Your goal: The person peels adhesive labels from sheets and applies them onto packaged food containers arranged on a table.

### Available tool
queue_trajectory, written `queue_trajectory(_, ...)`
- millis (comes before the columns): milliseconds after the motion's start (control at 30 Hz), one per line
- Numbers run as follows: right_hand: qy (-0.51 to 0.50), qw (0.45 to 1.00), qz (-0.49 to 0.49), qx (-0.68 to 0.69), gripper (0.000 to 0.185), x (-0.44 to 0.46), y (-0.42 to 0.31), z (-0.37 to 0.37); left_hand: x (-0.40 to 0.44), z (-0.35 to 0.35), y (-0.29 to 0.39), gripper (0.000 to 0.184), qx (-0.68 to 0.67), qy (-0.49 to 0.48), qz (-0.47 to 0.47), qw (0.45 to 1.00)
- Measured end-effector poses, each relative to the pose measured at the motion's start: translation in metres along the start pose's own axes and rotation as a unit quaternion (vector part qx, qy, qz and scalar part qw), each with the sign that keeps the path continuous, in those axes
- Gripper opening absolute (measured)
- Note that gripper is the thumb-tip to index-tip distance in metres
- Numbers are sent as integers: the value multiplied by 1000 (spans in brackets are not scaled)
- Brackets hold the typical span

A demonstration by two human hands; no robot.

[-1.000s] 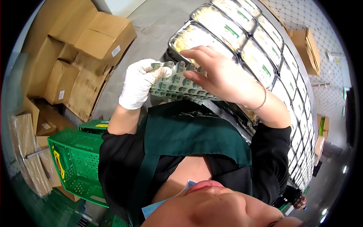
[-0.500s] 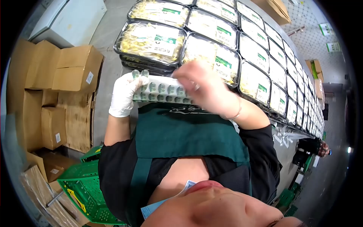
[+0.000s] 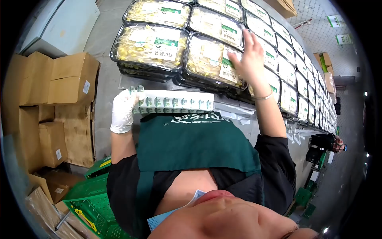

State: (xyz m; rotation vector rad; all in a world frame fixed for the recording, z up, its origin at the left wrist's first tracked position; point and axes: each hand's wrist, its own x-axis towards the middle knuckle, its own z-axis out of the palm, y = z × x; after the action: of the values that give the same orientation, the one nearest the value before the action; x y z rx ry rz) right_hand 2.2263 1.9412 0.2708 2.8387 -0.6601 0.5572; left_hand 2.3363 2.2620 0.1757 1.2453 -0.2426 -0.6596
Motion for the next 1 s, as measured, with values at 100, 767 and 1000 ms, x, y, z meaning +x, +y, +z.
queue_trajectory(100, -12, 933, 77, 350, 72, 39, 15, 12, 0, -1, -7, 16, -35, 11, -16, 999)
queue_trajectory(767, -13, 948, 146, 282, 49, 190, 31, 98, -9, 5, 12, 16, 4, 85, -7, 996)
queue_trajectory(1000, -83, 993, 80, -10, 70, 188, 53, 98, -14, -4, 4, 12, -12, 121, -20, 992)
